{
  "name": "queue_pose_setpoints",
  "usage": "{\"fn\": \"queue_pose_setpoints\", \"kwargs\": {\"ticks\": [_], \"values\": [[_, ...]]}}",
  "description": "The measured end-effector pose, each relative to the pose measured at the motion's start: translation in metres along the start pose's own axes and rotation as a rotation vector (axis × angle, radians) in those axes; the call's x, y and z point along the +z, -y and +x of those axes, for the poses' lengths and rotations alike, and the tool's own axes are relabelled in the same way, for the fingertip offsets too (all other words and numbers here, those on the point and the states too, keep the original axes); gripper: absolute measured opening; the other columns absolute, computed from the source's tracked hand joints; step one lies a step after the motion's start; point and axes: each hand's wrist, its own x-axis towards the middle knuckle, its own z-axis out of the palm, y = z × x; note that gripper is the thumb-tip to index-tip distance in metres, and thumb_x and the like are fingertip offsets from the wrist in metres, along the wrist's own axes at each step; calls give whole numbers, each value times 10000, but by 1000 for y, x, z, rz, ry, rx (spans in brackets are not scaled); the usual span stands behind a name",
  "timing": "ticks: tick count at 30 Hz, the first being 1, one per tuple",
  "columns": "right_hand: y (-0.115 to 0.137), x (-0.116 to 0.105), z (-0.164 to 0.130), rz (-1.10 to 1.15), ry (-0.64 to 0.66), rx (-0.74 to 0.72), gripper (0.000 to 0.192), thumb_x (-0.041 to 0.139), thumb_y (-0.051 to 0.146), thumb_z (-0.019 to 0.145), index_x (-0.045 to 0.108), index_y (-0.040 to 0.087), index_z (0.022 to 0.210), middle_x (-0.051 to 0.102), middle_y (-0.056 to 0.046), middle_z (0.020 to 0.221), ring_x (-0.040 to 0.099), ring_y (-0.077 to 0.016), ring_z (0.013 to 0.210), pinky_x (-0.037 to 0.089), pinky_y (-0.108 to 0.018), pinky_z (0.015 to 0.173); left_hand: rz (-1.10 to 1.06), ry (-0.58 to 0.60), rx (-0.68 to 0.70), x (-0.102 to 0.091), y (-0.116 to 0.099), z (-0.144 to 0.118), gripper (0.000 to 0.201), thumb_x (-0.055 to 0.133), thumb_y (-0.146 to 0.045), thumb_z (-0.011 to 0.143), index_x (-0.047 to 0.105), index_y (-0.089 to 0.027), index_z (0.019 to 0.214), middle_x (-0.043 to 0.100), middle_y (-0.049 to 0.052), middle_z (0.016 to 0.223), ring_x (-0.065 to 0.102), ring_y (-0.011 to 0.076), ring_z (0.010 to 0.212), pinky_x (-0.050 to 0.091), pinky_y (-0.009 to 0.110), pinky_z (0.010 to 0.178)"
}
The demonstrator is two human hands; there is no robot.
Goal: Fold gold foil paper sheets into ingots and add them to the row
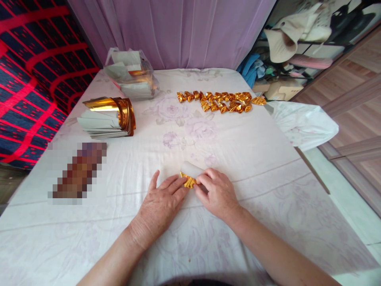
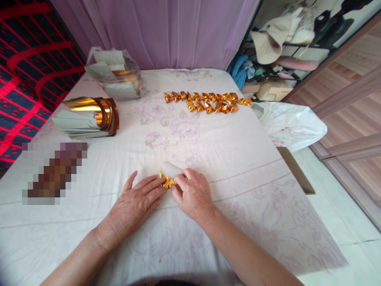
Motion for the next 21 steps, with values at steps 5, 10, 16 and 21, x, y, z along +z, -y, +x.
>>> {"fn": "queue_pose_setpoints", "kwargs": {"ticks": [5, 10, 16, 21], "values": [[2, 0, 0, -46, -9, -9, 85, 610, 211, 829, 619, 206, 745, 585, -27, 808, 538, -170, 755, 360, -307, 696, 38, -34, -1, 2, -3, 0, 258, 577, -187, 923, 633, -291, 1152, 642, 6, 1310, 564, 229, 1222, 118, 584, 1181], [4, 1, 0, -127, -8, -38, 71, 610, 218, 824, 628, 204, 757, 588, -34, 813, 535, -175, 759, 349, -308, 694, 75, -76, 5, 1, -8, 3, 248, 595, -137, 892, 650, -268, 1094, 673, 4, 1238, 594, 230, 1168, 42, 603, 1184], [4, 2, -1, -125, -23, -42, 78, 597, 215, 829, 622, 202, 756, 580, -29, 798, 533, -175, 757, 347, -308, 698, 50, -101, -20, 5, -8, 1, 256, 589, -160, 905, 643, -285, 1122, 670, -16, 1255, 570, 249, 1210, -62, 602, 1176], [2, 3, -2, -106, -40, -51, 94, 577, 219, 836, 616, 199, 754, 576, -32, 787, 531, -177, 747, 349, -311, 696, -13, -98, -30, 5, 0, -2, 248, 594, -232, 920, 648, -334, 1140, 668, -44, 1269, 552, 266, 1240, -99, 610, 1162]]}}
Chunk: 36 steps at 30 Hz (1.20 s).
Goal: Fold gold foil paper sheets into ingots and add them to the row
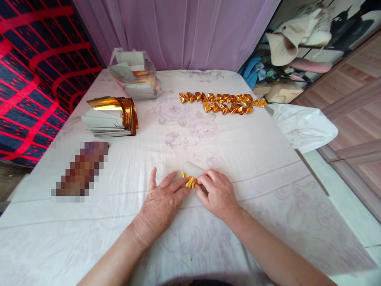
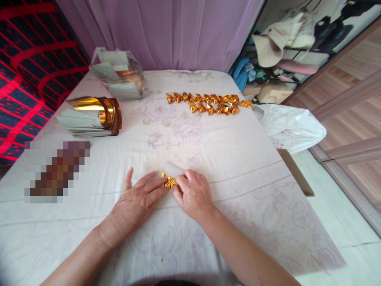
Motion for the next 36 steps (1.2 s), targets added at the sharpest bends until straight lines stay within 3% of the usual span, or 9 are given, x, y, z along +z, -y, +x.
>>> {"fn": "queue_pose_setpoints", "kwargs": {"ticks": [9, 20, 26, 36], "values": [[-1, 1, 0, 14, 23, 17, 157, 591, 319, 861, 598, 199, 759, 574, -32, 786, 539, -182, 752, 352, -308, 689, -43, 38, -21, -2, 2, 1, 250, 589, -294, 934, 644, -360, 1169, 668, -62, 1268, 529, 260, 1269, -118, 592, 1162], [6, -3, 4, -29, 114, 82, 109, 621, 290, 811, 588, 194, 773, 572, -33, 800, 556, -194, 774, 333, -318, 679, -78, 59, -21, -1, 3, 0, 250, 564, -286, 944, 638, -350, 1174, 655, -53, 1291, 519, 259, 1281, -99, 589, 1166], [7, -3, 2, -19, 101, 79, 115, 609, 298, 818, 583, 192, 781, 576, -38, 809, 557, -198, 800, 335, -319, 701, -135, 121, -20, -2, 7, 1, 280, 433, -211, 987, 598, -275, 1204, 659, 5, 1287, 500, 262, 1304, -52, 619, 1163], [10, -1, 5, -49, 87, 98, 159, 627, 341, 803, 570, 198, 767, 561, -36, 801, 538, -193, 786, 322, -316, 675, -162, 128, -26, -1, 9, 1, 289, 450, -194, 973, 591, -278, 1211, 657, 20, 1289, 493, 265, 1312, -19, 636, 1161]]}}
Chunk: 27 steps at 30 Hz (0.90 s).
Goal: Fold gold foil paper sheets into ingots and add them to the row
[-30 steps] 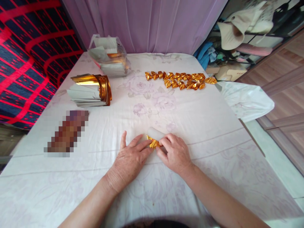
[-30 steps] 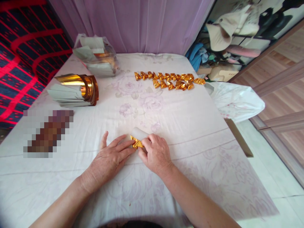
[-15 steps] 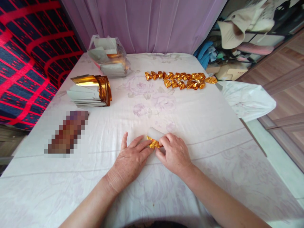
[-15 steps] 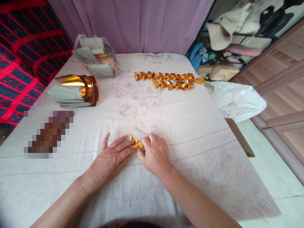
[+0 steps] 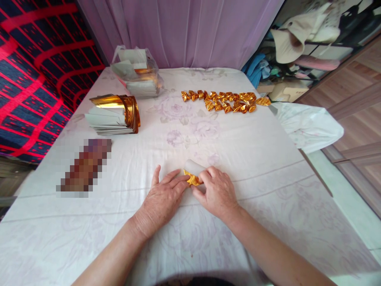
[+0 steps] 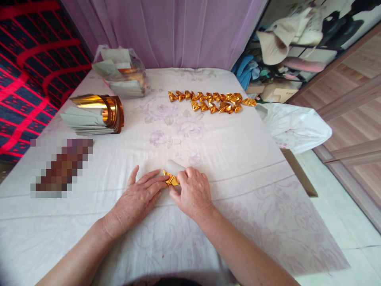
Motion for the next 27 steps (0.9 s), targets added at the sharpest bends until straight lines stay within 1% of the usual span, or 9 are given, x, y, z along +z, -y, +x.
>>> {"fn": "queue_pose_setpoints", "kwargs": {"ticks": [7, 11, 13, 17, 18, 21, 24, 27], "values": [[0, 1, -2, -1, -14, -15, 178, 622, 362, 825, 566, 198, 781, 556, -39, 804, 539, -201, 785, 323, -320, 667, -32, -57, 15, 3, 7, 2, 277, 455, -198, 971, 623, -287, 1173, 684, 5, 1247, 535, 247, 1272, 92, 616, 1167], [-2, 3, -4, 25, -30, -18, 193, 627, 376, 839, 583, 194, 788, 572, -42, 811, 548, -202, 798, 333, -320, 683, -5, -59, 24, 3, 8, 3, 281, 464, -214, 971, 641, -289, 1175, 692, 10, 1233, 521, 241, 1289, 114, 605, 1168], [-4, 3, -6, 44, -50, -39, 179, 630, 366, 850, 605, 193, 812, 588, -43, 825, 553, -203, 811, 342, -325, 701, 17, -61, 26, 3, 7, 4, 282, 468, -229, 970, 650, -289, 1176, 672, 15, 1269, 496, 251, 1311, 124, 604, 1167], [-7, 1, -10, 81, -100, -125, 90, 609, 279, 881, 662, 208, 893, 632, -36, 887, 554, -194, 825, 356, -334, 735, 47, -81, 23, 1, 5, 4, 278, 473, -295, 979, 645, -288, 1198, 638, 10, 1322, 485, 270, 1318, 138, 608, 1165], [-8, 0, -12, 87, -108, -153, 95, 591, 251, 891, 674, 214, 918, 643, -35, 910, 552, -190, 830, 361, -334, 742, 52, -82, 27, 0, 4, 4, 285, 471, -308, 982, 636, -285, 1214, 641, 12, 1318, 490, 270, 1313, 135, 608, 1166], [-11, -3, -18, 84, -100, -214, 179, 542, 212, 915, 690, 216, 1016, 658, -49, 997, 548, -193, 876, 378, -337, 763, 82, -76, 51, -2, 3, 3, 306, 464, -314, 987, 610, -281, 1254, 640, 24, 1318, 501, 267, 1302, 128, 603, 1171], [-12, -5, -25, 62, -73, -215, 244, 524, 230, 928, 679, 213, 1117, 646, -77, 1086, 543, -212, 938, 393, -354, 780, 132, -52, 90, -4, 3, 2, 280, 485, -324, 980, 628, -309, 1219, 623, 21, 1339, 509, 275, 1295, 131, 615, 1165], [-12, -6, -31, 45, -54, -211, 288, 532, 248, 928, 659, 241, 1187, 627, -85, 1141, 535, -226, 975, 396, -370, 796, 158, -37, 104, -5, 3, 1, 262, 514, -345, 967, 641, -339, 1197, 614, 5, 1353, 507, 284, 1298, 105, 625, 1165]]}}
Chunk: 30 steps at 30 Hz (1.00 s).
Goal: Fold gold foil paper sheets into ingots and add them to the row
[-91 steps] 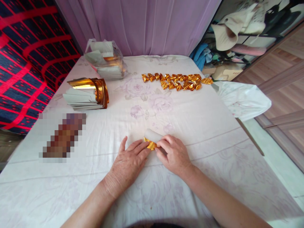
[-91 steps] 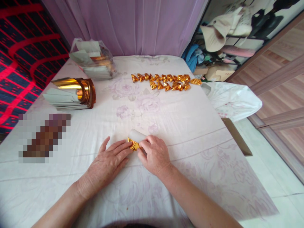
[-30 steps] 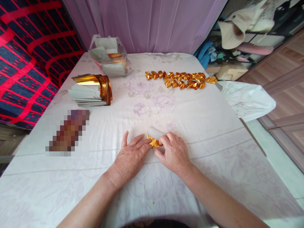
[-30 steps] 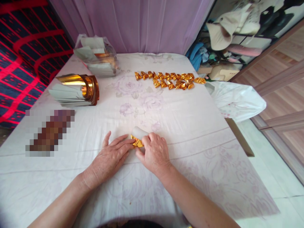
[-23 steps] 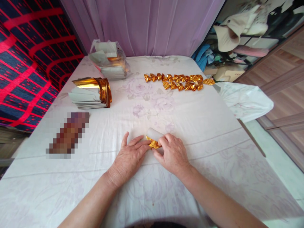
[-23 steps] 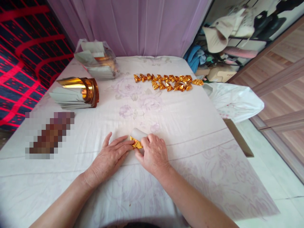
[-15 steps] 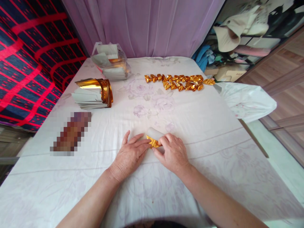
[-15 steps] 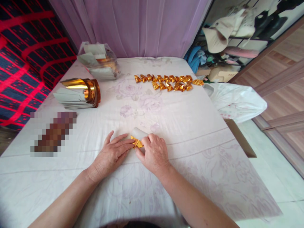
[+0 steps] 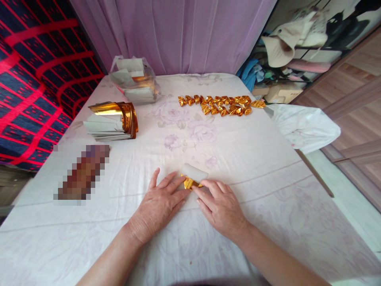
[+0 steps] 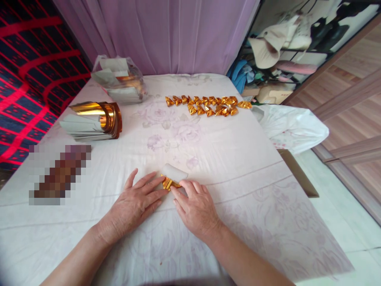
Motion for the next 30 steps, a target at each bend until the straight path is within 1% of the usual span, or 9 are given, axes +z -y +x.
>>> {"fn": "queue_pose_setpoints", "kwargs": {"ticks": [3, 6, 12, 18, 24, 28, 30], "values": [[0, -1, -2, -4, 30, -7, 308, 556, 262, 917, 649, 272, 1210, 620, -82, 1170, 530, -227, 993, 393, -372, 814, 1, -2, -13, 0, 0, 0, 275, 518, -357, 963, 639, -350, 1210, 617, -3, 1348, 508, 281, 1296, 77, 622, 1171], [-1, -2, -2, -13, 40, 7, 294, 581, 280, 907, 658, 294, 1190, 619, -78, 1185, 525, -230, 1016, 378, -371, 820, 0, -11, -21, 0, 0, 0, 267, 521, -354, 960, 652, -354, 1192, 625, -5, 1338, 521, 286, 1282, 78, 630, 1166], [-5, -5, -5, -48, -11, 49, 270, 590, 255, 897, 684, 303, 1145, 633, -73, 1154, 525, -227, 1009, 345, -364, 793, -23, -17, -48, 2, -1, -1, 244, 528, -354, 956, 663, -365, 1159, 623, -29, 1341, 523, 315, 1277, 100, 668, 1141], [-4, -5, -9, -50, -34, 113, 288, 578, 222, 892, 691, 293, 1147, 640, -63, 1134, 531, -217, 983, 337, -358, 782, -28, -26, -52, 2, -1, -1, 230, 536, -355, 952, 678, -359, 1133, 625, -22, 1340, 512, 327, 1288, 110, 682, 1132], [-6, -4, -6, -75, -35, 116, 288, 572, 232, 900, 682, 278, 1163, 637, -68, 1145, 537, -220, 988, 347, -359, 779, 30, -19, -23, 2, -3, -2, 278, 546, -314, 940, 649, -358, 1195, 613, -5, 1354, 507, 323, 1290, 99, 677, 1142], [-16, -3, 5, -106, -25, 94, 276, 582, 251, 903, 676, 269, 1162, 633, -76, 1174, 534, -230, 1005, 352, -366, 793, 75, -44, -34, 7, -9, 0, 350, 600, -286, 910, 609, -363, 1252, 601, 13, 1362, 506, 296, 1294, 63, 644, 1164], [-19, -3, 12, -109, -25, 89, 260, 589, 256, 903, 680, 253, 1147, 640, -75, 1161, 536, -232, 1005, 356, -363, 792, 85, -71, -37, 11, -11, 1, 386, 600, -277, 910, 580, -339, 1291, 616, 30, 1342, 513, 285, 1287, 64, 628, 1171]]}}
